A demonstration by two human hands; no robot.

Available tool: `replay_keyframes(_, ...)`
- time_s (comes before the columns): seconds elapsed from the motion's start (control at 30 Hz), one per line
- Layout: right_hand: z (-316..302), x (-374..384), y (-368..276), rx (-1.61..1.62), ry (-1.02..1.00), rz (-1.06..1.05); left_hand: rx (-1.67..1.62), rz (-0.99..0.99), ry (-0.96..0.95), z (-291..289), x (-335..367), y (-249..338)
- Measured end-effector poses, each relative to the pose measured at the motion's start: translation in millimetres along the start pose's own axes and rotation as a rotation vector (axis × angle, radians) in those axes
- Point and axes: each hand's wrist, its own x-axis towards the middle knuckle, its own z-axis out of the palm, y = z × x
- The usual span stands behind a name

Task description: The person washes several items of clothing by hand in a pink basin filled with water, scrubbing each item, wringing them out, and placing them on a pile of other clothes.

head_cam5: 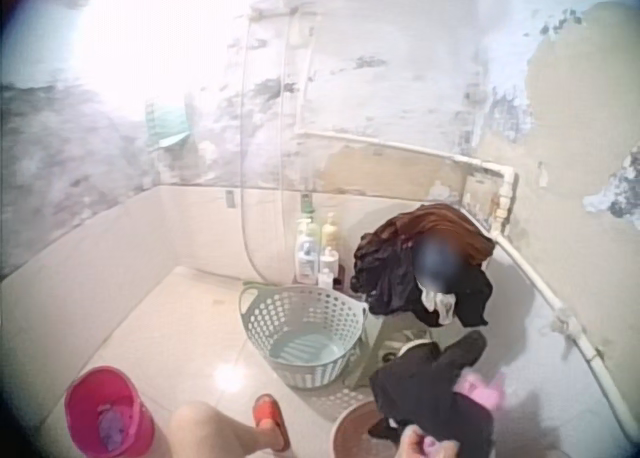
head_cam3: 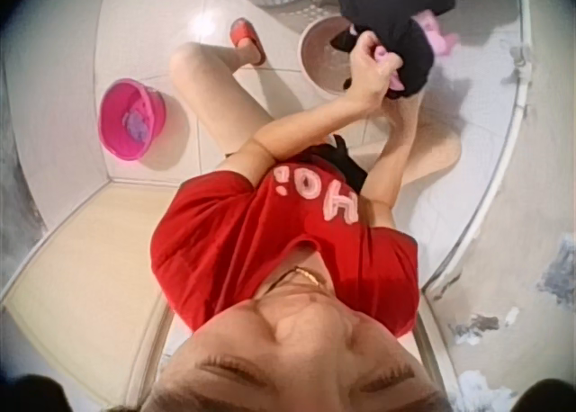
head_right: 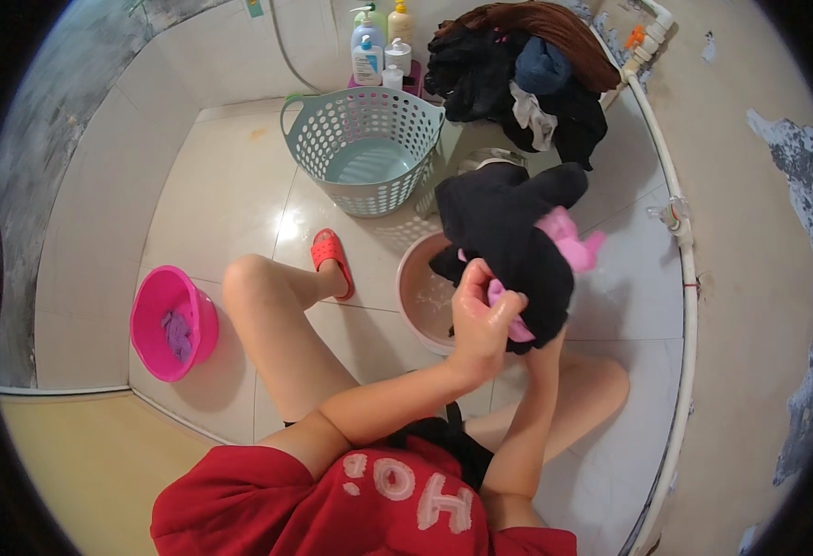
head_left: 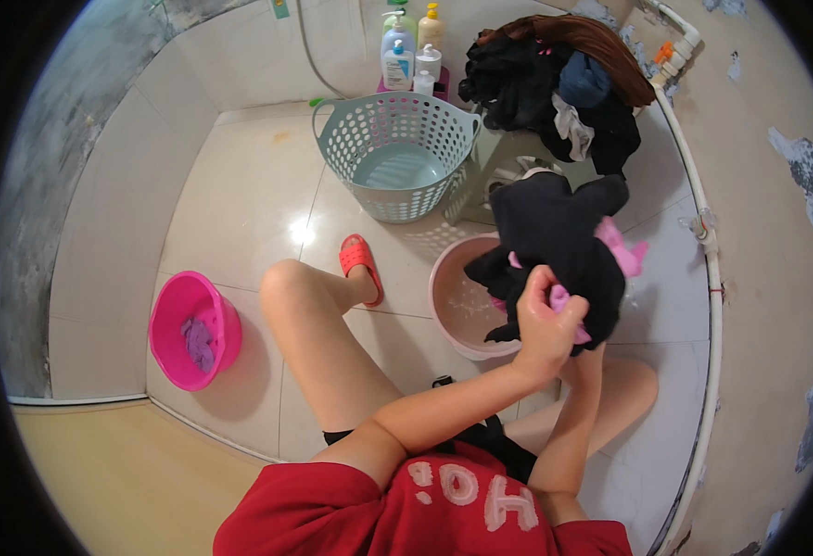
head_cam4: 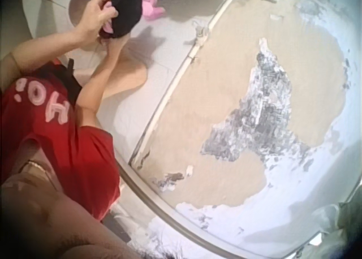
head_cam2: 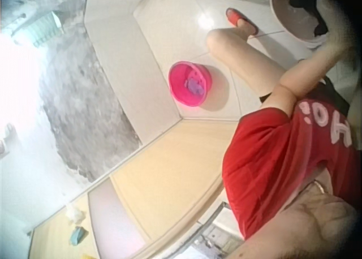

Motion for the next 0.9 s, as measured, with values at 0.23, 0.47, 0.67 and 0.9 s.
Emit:
replay_keyframes(0.23, 72.5, -31.8, 151.6, 0.164, 0.048, 0.393, 0.444, -0.273, 0.256, -95.4, 60.2, -84.1)
replay_keyframes(0.47, 110.8, -17.6, 191.0, -0.398, -0.597, 0.653, 1.870, -0.433, -0.244, -207.8, 121.4, -129.7)
replay_keyframes(0.67, 185.5, -15.4, 202.2, -0.359, -0.303, 0.591, 2.093, 0.072, -0.621, -232.1, 122.0, -166.7)
replay_keyframes(0.9, 241.8, -36.7, 225.2, -0.587, -0.395, 0.512, 2.060, 0.012, -0.795, -283.6, 138.7, -234.5)
